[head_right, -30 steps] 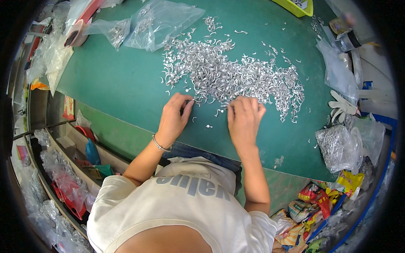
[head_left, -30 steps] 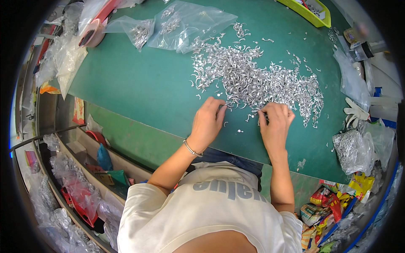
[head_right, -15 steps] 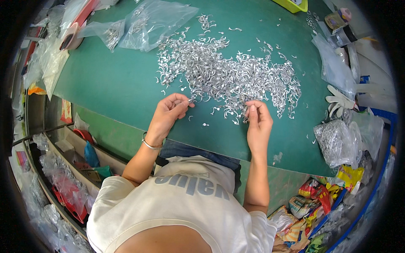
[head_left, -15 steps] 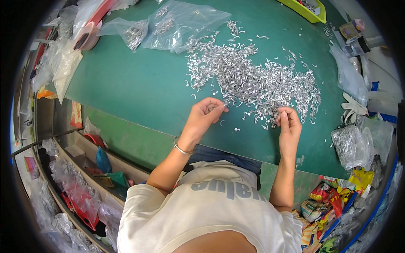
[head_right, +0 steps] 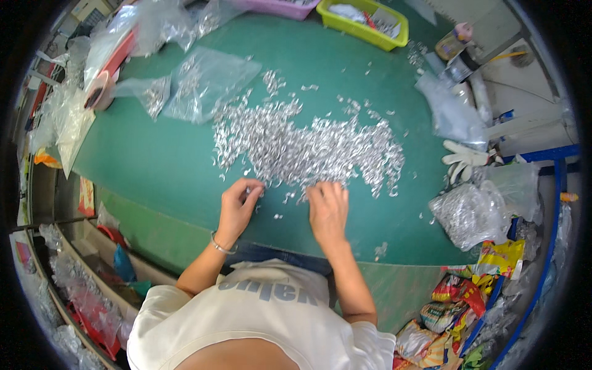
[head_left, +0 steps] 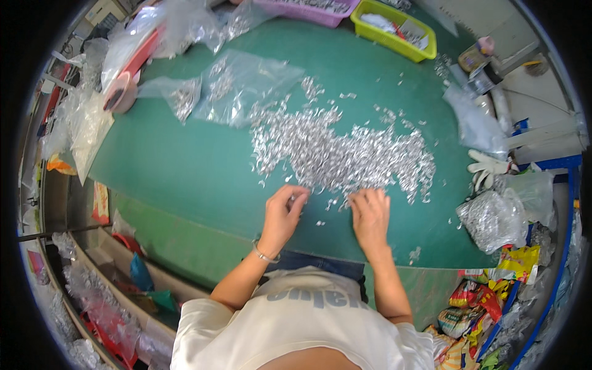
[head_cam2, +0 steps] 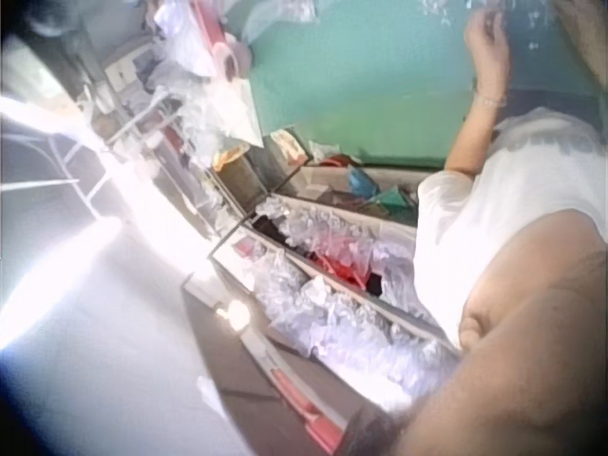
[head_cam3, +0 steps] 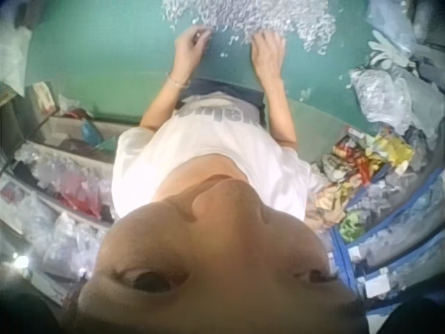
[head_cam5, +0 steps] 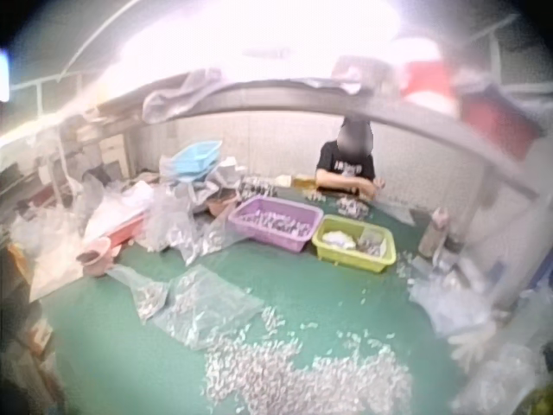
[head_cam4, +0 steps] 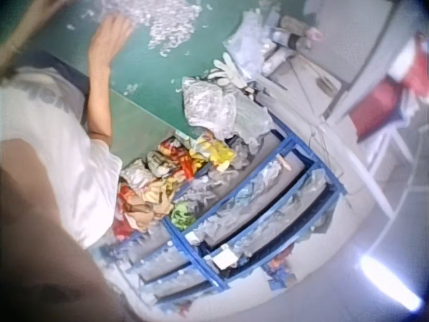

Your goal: The person sorts through a pile of small metal decorative items on a workbench by hand, picks up several to inspect them, and places them into plastic bags or on a shelf.

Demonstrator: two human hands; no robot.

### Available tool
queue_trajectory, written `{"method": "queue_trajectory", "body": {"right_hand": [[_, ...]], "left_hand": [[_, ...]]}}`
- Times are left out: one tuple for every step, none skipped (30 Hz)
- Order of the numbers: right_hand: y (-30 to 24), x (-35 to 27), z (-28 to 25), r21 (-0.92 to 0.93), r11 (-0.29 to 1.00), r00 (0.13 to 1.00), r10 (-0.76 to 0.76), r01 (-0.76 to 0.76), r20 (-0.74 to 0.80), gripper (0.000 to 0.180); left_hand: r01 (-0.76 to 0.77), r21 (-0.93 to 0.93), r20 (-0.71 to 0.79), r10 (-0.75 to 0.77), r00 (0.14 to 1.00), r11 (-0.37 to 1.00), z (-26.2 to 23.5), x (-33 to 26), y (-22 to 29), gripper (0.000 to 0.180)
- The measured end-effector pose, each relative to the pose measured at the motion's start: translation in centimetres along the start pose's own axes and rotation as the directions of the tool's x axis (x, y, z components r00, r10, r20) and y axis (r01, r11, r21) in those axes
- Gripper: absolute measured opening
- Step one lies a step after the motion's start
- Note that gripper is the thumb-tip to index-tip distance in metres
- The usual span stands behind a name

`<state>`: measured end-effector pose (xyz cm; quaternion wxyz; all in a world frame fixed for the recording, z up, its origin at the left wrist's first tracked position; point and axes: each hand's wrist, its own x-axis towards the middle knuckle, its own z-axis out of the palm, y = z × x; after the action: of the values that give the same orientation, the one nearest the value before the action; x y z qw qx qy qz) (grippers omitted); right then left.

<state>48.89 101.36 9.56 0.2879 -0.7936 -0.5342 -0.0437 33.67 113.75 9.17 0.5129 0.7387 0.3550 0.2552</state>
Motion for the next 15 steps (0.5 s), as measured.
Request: {"method": "queue_trajectory", "body": {"right_hand": [[0.1, 0.1, -0.1, 0.01, 1.0, 1.0, 0.003, -0.003, 0.002, 0.008], [0.0, -0.1, -0.1, 0.028, 1.0, 1.0, 0.009, -0.009, 0.011, 0.009], [0.1, 0.0, -0.2, 0.069, 0.997, 1.0, 0.022, -0.021, -0.015, 0.009], [0.2, 0.2, -0.4, 0.111, 0.993, 0.999, 0.036, -0.032, -0.039, 0.009], [0.2, 0.0, -0.4, 0.16, 0.986, 0.997, 0.056, -0.047, -0.054, 0.009], [0.5, -0.2, -0.4, 0.163, 0.985, 0.995, 0.065, -0.053, -0.07, 0.009], [0.9, -0.3, -0.4, 0.166, 0.984, 0.994, 0.074, -0.059, -0.086, 0.01], [1.0, -0.4, -0.4, 0.173, 0.983, 0.992, 0.083, -0.066, -0.097, 0.011], [1.1, -0.3, -0.5, 0.183, 0.98, 0.989, 0.098, -0.077, -0.108, 0.011], [1.1, -0.2, -0.6, 0.194, 0.977, 0.987, 0.112, -0.088, -0.118, 0.012], [1.2, -0.1, -0.7, 0.204, 0.974, 0.983, 0.129, -0.101, -0.128, 0.013], [1.3, -0.2, -0.7, 0.207, 0.973, 0.984, 0.126, -0.098, -0.129, 0.013], [1.5, -0.2, -0.8, 0.212, 0.973, 0.984, 0.123, -0.094, -0.131, 0.014], [1.5, -0.3, -0.8, 0.217, 0.972, 0.984, 0.121, -0.09, -0.131, 0.014], [1.5, -0.3, -1.0, 0.217, 0.972, 0.979, 0.128, -0.092, -0.158, 0.014]], "left_hand": [[0.073, -0.13, 0.031, -0.07, 0.997, 0.989, 0.2, 0.2, 0.0, 0.011], [0.157, -0.248, 0.076, -0.143, 0.987, 0.956, 0.2, 0.1, -0.3, 0.01], [0.243, -0.358, 0.133, -0.208, 0.969, 0.902, 0.3, 0.2, -0.4, 0.01], [0.285, -0.453, 0.191, -0.22, 0.957, 0.845, 0.4, 0.5, -0.3, 0.011], [0.338, -0.534, 0.253, -0.235, 0.938, 0.775, 0.4, 0.5, -0.4, 0.012], [0.392, -0.602, 0.317, -0.243, 0.917, 0.695, 0.5, 0.5, -0.4, 0.013], [0.361, -0.596, 0.29, -0.227, 0.93, 0.717, 0.7, 0.6, -0.4, 0.013], [0.331, -0.588, 0.26, -0.216, 0.941, 0.738, 0.8, 0.6, -0.3, 0.012], [0.302, -0.578, 0.229, -0.204, 0.952, 0.758, 0.8, 0.6, -0.2, 0.012], [0.258, -0.486, 0.176, -0.195, 0.965, 0.835, 0.8, 0.5, 0.2, 0.011], [0.215, -0.383, 0.126, -0.18, 0.976, 0.898, 0.8, 0.3, 0.7, 0.011], [0.174, -0.272, 0.076, -0.159, 0.984, 0.946, 0.8, 0.2, 1.0, 0.01], [0.068, -0.166, 0.036, -0.063, 0.997, 0.984, 0.9, 0.3, 1.0, 0.01], [-0.036, -0.052, 0.006, 0.036, 0.999, 0.998, 1.0, 0.4, 0.8, 0.011], [-0.136, 0.066, -0.013, 0.138, 0.99, 0.988, 1.0, 0.4, 0.8, 0.011]]}}
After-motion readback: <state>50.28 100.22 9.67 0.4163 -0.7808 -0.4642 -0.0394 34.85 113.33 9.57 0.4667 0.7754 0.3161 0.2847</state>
